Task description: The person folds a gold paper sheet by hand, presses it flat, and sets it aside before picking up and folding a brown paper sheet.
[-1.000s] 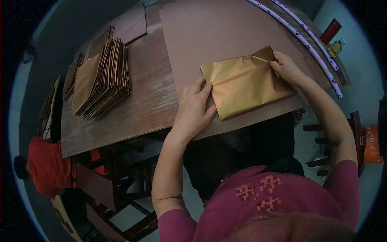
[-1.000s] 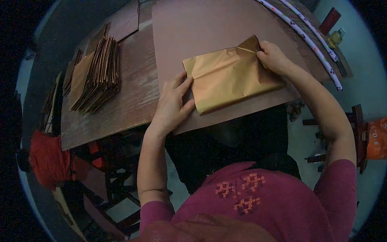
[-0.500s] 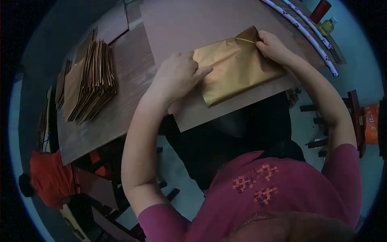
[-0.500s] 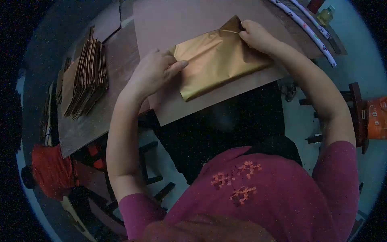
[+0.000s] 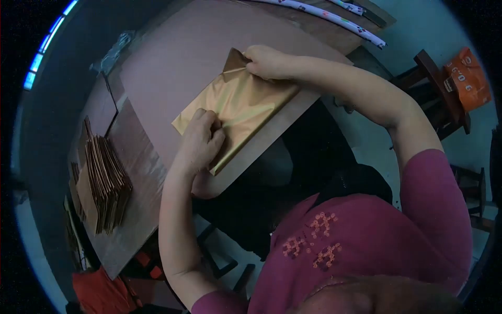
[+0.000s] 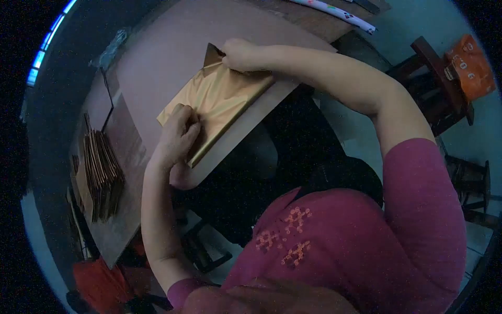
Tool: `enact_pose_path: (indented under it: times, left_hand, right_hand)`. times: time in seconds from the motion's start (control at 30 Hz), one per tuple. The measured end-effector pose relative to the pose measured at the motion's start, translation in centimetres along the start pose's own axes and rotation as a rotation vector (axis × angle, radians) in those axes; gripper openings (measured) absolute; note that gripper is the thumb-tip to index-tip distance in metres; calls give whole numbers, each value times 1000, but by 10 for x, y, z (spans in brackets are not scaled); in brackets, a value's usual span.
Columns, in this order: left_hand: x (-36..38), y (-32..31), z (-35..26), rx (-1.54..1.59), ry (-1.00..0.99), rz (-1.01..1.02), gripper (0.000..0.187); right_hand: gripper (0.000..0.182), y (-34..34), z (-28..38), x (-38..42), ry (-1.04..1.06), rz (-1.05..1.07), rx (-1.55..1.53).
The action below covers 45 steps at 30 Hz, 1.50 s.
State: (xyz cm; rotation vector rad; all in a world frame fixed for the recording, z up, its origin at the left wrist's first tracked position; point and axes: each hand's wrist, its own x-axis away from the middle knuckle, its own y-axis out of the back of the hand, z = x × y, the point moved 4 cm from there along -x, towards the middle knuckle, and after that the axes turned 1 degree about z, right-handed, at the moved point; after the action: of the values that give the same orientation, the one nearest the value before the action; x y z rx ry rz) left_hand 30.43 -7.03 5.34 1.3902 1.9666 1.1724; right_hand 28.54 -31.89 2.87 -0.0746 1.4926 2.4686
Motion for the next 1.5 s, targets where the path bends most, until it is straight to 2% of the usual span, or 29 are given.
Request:
enact_pose_path:
  times: [0.07, 0.1, 0.2, 0.27, 0.33, 0.4, 0.53, 0.6, 0.67, 0.73, 0.83, 0.87, 1.0, 1.13, 1.2, 1.27, 1.33, 1.4, 1.47, 1.5]
  left_hand:
    - [1, -8, -7, -190, -17, -258, 26]
    - [3, -15, -11, -231, -57, -326, 35]
    - [7, -22, -12, -326, -42, -329, 39]
    - [6, -21, -18, -319, -40, -309, 42]
    - [5, -19, -21, -315, -38, -290, 46]
    - [4, -20, -23, -351, -86, -280, 58]
    - [2, -21, -23, -370, -100, -267, 69]
    - [1, -21, -25, -344, -59, -259, 77]
    - [-1, -20, -24, -379, -61, -250, 83]
    - [-1, -21, -22, -353, -49, -246, 86]
    - [0, -19, -26, -359, -35, -233, 86]
    - [0, -20, -25, -356, -28, -232, 86]
    - [-1, -19, -23, -386, -64, -253, 85]
    - [1, -20, -24, -382, -56, -261, 84]
    - [1, -19, -24, -367, -43, -246, 79]
    - [3, -19, -23, -352, -30, -227, 74]
    - [2, -19, -23, -314, -8, -237, 60]
    - [2, -21, -21, -309, -25, -241, 57]
    - [1, -22, -19, -304, -45, -244, 53]
    - [1, -22, -17, -322, -54, -273, 53]
  right_hand:
    - [24, 8, 2, 5, -57, 138, -156]
    - [24, 14, -2, 7, -63, 129, -165]
    - [21, 20, -13, 11, -54, 144, -291]
    - [18, 16, -47, 6, -129, 79, -606]
    - [16, 33, -49, 23, -163, 37, -600]
    - [30, 49, -28, 46, 151, -469, -14]
    - [69, 14, 57, 127, 634, -166, 143]
    - [78, -11, 59, 139, 663, -28, 206]
    - [83, -16, 52, 144, 659, -58, 153]
    - [85, -15, 53, 143, 587, 1, 204]
    - [85, -15, 35, 142, 530, 2, 149]
    - [88, -9, 25, 142, 520, -86, 180]
    - [91, 8, -21, 153, 496, -137, 250]
    - [84, 33, -31, 161, 444, -101, 394]
    - [81, 43, -32, 160, 250, -38, 465]
    - [76, 45, -19, 149, 246, -82, 457]
    - [70, 42, 16, 138, 423, -170, 303]
    - [63, 14, 46, 115, 529, -117, 223]
    - [62, -9, 67, 89, 505, 34, 227]
    - [62, -17, 69, 78, 503, 28, 229]
